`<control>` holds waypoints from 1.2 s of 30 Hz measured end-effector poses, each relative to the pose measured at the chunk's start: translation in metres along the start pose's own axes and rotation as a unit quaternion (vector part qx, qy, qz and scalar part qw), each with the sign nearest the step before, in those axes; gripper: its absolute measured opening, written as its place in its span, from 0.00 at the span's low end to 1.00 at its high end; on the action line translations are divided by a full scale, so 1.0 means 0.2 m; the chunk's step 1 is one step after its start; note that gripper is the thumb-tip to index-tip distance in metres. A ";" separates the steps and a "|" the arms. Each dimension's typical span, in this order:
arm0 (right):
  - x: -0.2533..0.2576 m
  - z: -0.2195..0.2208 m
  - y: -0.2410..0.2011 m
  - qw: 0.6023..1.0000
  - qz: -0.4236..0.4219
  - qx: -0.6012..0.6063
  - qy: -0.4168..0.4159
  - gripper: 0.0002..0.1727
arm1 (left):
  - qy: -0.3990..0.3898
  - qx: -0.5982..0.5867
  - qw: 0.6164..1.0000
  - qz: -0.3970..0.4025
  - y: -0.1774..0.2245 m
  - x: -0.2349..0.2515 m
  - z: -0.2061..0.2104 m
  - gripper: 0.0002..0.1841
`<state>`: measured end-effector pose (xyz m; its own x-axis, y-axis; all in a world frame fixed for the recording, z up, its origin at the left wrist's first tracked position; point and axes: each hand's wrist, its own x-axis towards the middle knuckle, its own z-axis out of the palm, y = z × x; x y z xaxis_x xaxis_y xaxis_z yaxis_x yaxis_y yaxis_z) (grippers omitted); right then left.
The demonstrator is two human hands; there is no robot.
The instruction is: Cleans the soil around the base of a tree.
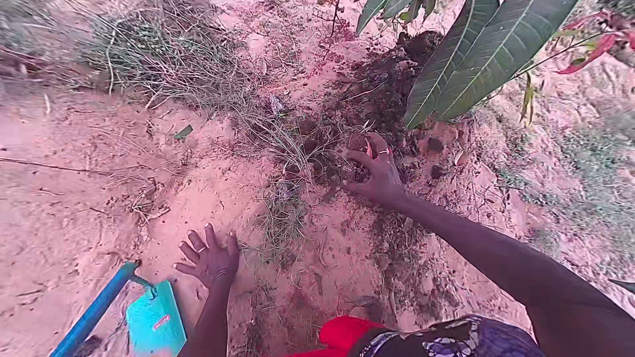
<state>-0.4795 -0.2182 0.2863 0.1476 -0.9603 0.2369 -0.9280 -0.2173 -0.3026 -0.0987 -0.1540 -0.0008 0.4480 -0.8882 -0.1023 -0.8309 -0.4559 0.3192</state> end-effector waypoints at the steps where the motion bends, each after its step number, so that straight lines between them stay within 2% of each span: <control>1: -0.06 -0.05 0.09 0.999 0.025 -0.011 0.025 0.34 | -0.007 -0.002 1.000 0.001 -0.01 0.00 0.00 0.46; 5: -0.11 -0.32 0.40 0.986 0.059 -0.094 0.125 0.34 | -0.019 -0.040 0.996 0.079 -0.08 -0.05 -0.04 0.44; 7: -0.05 -0.46 0.54 0.978 0.080 -0.115 0.157 0.34 | -0.030 -0.047 0.991 0.119 -0.15 -0.19 -0.04 0.42; 10: 0.12 -0.65 0.72 0.969 0.086 -0.160 0.166 0.36 | -0.027 -0.035 0.991 0.123 -0.21 -0.49 -0.01 0.42; 12: 0.29 -0.78 0.80 0.966 0.062 -0.194 0.158 0.35 | -0.009 -0.010 0.994 0.105 -0.21 -0.64 0.02 0.42; 16: 0.68 -0.96 0.98 0.968 0.044 -0.238 0.068 0.38 | 0.024 0.007 0.996 0.084 -0.18 -0.69 0.07 0.44; 18: 0.80 -0.95 0.99 0.964 0.132 -0.232 0.007 0.45 | 0.018 0.012 0.996 0.084 -0.19 -0.70 0.05 0.44; 19: 0.82 -0.94 0.95 0.962 0.181 -0.205 0.002 0.44 | 0.014 0.014 0.996 0.086 -0.18 -0.70 0.04 0.44; 20: 0.82 -0.94 0.83 0.955 0.240 -0.172 0.010 0.41 | 0.015 0.015 0.996 0.090 -0.18 -0.69 0.04 0.44; 21: 0.83 -0.98 0.67 0.935 0.321 -0.148 -0.027 0.38 | 0.016 0.016 0.996 0.091 -0.19 -0.69 0.05 0.44; 22: 0.86 -1.02 0.57 0.906 0.399 -0.108 -0.098 0.38 | 0.018 0.020 0.995 0.092 -0.19 -0.69 0.05 0.44; 23: 0.82 -0.87 0.66 0.927 0.359 -0.087 0.062 0.35 | 0.020 0.023 0.995 0.091 -0.20 -0.69 0.06 0.44; 24: 0.84 -0.79 0.77 0.928 0.345 -0.104 0.092 0.35 | 0.020 0.025 0.995 0.090 -0.20 -0.69 0.06 0.44; 26: 0.92 -0.74 0.93 0.923 0.353 -0.147 0.050 0.37 | 0.021 0.032 0.996 0.085 -0.20 -0.70 0.05 0.44; 29: 0.97 -0.72 1.01 0.939 0.288 -0.187 0.015 0.45 | 0.028 0.034 0.995 0.088 -0.20 -0.70 0.07 0.44; 32: 0.97 -0.67 1.03 0.963 0.209 -0.173 -0.007 0.37 | 0.038 0.039 0.994 0.097 -0.23 -0.70 0.08 0.45; 34: 0.95 -0.65 1.04 0.969 0.209 -0.125 0.038 0.30 | 0.044 0.042 0.993 0.100 -0.23 -0.70 0.09 0.45; 36: 0.94 -0.64 1.06 0.967 0.208 -0.127 0.081 0.29 | 0.051 0.045 0.993 0.100 -0.23 -0.70 0.09 0.45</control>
<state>-0.6923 -0.4218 0.3841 -0.2920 -0.9111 0.2908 -0.9528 0.2506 -0.1717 -0.1288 -0.0104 -0.0189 0.2978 -0.9532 0.0521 -0.9309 -0.2779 0.2372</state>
